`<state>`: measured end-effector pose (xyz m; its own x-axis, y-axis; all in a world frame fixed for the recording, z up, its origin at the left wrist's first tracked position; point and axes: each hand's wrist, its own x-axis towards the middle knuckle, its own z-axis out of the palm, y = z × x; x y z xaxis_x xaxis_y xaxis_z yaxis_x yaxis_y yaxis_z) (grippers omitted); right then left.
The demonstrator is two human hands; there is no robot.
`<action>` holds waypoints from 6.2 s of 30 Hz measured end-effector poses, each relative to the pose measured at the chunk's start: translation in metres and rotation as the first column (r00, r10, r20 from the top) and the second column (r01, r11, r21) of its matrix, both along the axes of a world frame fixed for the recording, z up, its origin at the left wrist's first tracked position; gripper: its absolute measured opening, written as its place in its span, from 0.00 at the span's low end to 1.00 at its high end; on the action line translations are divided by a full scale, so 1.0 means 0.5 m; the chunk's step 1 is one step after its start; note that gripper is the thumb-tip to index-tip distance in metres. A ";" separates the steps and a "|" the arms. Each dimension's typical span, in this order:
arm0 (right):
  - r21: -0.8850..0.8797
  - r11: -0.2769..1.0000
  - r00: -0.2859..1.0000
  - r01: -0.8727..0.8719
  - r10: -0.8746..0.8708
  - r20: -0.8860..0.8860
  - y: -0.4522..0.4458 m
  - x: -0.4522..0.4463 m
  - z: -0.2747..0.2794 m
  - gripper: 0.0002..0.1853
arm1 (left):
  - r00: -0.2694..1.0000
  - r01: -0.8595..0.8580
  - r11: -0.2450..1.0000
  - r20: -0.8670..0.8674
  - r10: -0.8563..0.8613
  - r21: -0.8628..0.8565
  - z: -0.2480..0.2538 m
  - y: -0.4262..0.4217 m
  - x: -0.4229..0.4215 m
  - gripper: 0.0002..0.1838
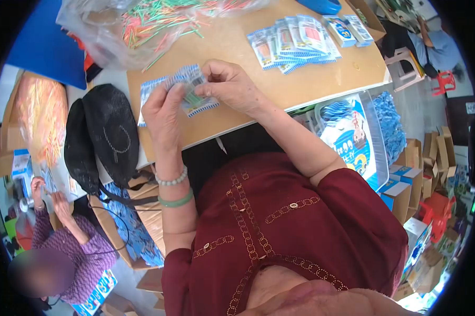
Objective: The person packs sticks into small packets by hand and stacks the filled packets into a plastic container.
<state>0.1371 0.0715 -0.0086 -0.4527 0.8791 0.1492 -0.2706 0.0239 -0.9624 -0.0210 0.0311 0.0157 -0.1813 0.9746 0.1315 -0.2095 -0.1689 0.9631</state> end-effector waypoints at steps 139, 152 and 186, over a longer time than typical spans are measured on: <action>0.230 0.960 0.926 0.158 -0.225 0.303 0.136 0.015 0.008 0.08 | 0.950 -0.032 0.999 0.311 0.035 -0.015 -0.009 -0.046 -0.076 0.10; 0.031 0.993 0.989 0.115 -0.117 0.091 0.106 0.020 -0.033 0.04 | 0.988 0.094 0.975 0.143 -0.066 -0.202 0.000 -0.057 -0.013 0.09; 0.179 0.963 0.931 -0.201 0.131 0.341 0.071 0.003 -0.016 0.13 | 0.976 0.023 1.000 -0.215 -0.020 0.012 -0.035 0.025 0.000 0.06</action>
